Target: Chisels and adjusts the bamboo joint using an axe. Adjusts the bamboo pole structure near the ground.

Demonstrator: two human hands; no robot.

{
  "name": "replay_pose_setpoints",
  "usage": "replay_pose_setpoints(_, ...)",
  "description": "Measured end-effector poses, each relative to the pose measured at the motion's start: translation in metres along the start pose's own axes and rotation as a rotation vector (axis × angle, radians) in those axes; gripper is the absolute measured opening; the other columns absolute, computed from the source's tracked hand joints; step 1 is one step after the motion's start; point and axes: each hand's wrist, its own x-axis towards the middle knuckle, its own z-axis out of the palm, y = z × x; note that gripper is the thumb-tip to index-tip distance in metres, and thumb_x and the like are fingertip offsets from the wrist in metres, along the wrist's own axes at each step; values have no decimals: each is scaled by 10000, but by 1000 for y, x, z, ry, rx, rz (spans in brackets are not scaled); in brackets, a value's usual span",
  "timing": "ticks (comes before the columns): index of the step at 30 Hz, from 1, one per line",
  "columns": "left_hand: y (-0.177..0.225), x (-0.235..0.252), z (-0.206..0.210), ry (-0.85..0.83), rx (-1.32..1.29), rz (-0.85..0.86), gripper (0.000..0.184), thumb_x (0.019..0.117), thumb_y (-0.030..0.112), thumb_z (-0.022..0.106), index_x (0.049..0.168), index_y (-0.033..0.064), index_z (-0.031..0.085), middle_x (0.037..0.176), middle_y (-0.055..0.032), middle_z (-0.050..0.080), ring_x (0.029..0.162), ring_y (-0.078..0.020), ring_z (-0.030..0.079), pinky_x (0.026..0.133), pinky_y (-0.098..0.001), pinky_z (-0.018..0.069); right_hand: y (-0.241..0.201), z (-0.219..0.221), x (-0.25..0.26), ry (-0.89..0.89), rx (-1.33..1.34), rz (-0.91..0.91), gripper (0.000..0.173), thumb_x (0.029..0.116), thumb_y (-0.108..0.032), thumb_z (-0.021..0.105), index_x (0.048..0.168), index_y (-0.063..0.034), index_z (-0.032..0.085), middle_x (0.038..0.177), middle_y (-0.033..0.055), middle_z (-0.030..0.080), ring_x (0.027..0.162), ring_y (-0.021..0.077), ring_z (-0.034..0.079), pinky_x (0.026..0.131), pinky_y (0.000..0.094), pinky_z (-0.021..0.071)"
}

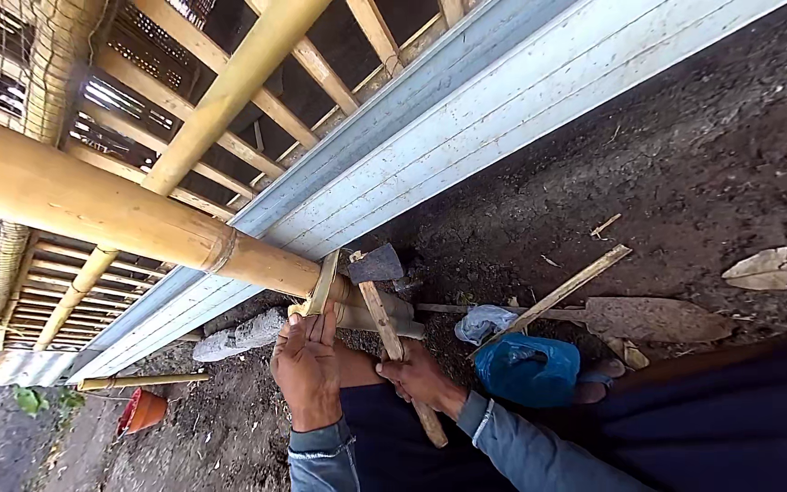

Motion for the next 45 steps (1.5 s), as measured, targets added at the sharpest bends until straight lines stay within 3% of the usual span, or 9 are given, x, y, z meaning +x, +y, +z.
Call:
replay_pose_setpoints(3,13,6,-2,-5,137,-73,204,1111,145,422,1151,-35,507,895,-208,728,807,-325,768,738,-431,660,-6,-10,-3,-47,-51,13,126,948,-185,673,958,-85,598,584,6,510,427,111,481,428,276,442)
replay_pose_setpoints(15,17,8,-9,-18,181,-231,272,1123,187,390,1284,-19,462,1061,-233,714,928,-321,757,811,-406,643,-11,-42,-5,-144,-339,53,163,965,-242,674,975,-88,619,610,19,527,441,122,489,455,298,455)
replay_pose_setpoints(21,26,8,-2,-42,194,-160,256,1123,169,384,1267,-33,445,984,-228,717,861,-322,763,793,-420,652,-20,-47,-5,-256,-588,-42,162,932,-246,680,946,-86,656,689,50,582,519,164,540,521,384,480)
replay_pose_setpoints(31,28,11,-6,-57,235,-176,264,1125,186,372,1260,-23,461,991,-222,728,878,-316,766,791,-412,652,-26,-43,-13,-252,-606,-70,181,933,-236,682,991,-67,656,754,81,607,591,200,582,578,428,507)
replay_pose_setpoints(36,29,10,-17,-167,319,-138,195,1119,115,344,1111,-2,500,955,-218,754,888,-342,775,801,-439,655,-37,-44,-21,-250,-657,-57,190,926,-226,690,999,-55,650,803,96,620,670,224,610,639,460,513)
replay_pose_setpoints(38,39,3,-22,-232,613,-31,145,1091,48,387,1084,-18,517,951,-204,767,851,-323,781,747,-421,660,-38,-45,-22,-253,-681,-57,200,932,-235,687,1003,-52,649,812,102,625,691,233,621,654,469,518)
replay_pose_setpoints(41,60,-6,-14,-390,1034,476,97,985,34,578,1037,-46,592,897,-107,765,766,-201,769,679,-349,657,-45,-48,-21,-262,-699,-45,221,944,-234,691,1038,-36,658,864,130,644,776,269,642,718,505,521)
replay_pose_setpoints(43,66,-1,3,-573,1179,819,150,954,104,642,990,-40,659,899,-48,736,777,-94,725,718,-281,629,-43,-47,-22,-270,-673,-45,201,935,-220,692,1014,-39,656,843,122,637,748,260,634,693,494,517)
replay_pose_setpoints(45,64,16,26,-745,1362,966,167,956,150,665,981,-3,726,942,-54,737,819,-69,707,777,-282,616,-40,-47,-22,-292,-634,-22,186,937,-215,689,1005,-47,649,810,104,625,688,235,619,646,467,518)
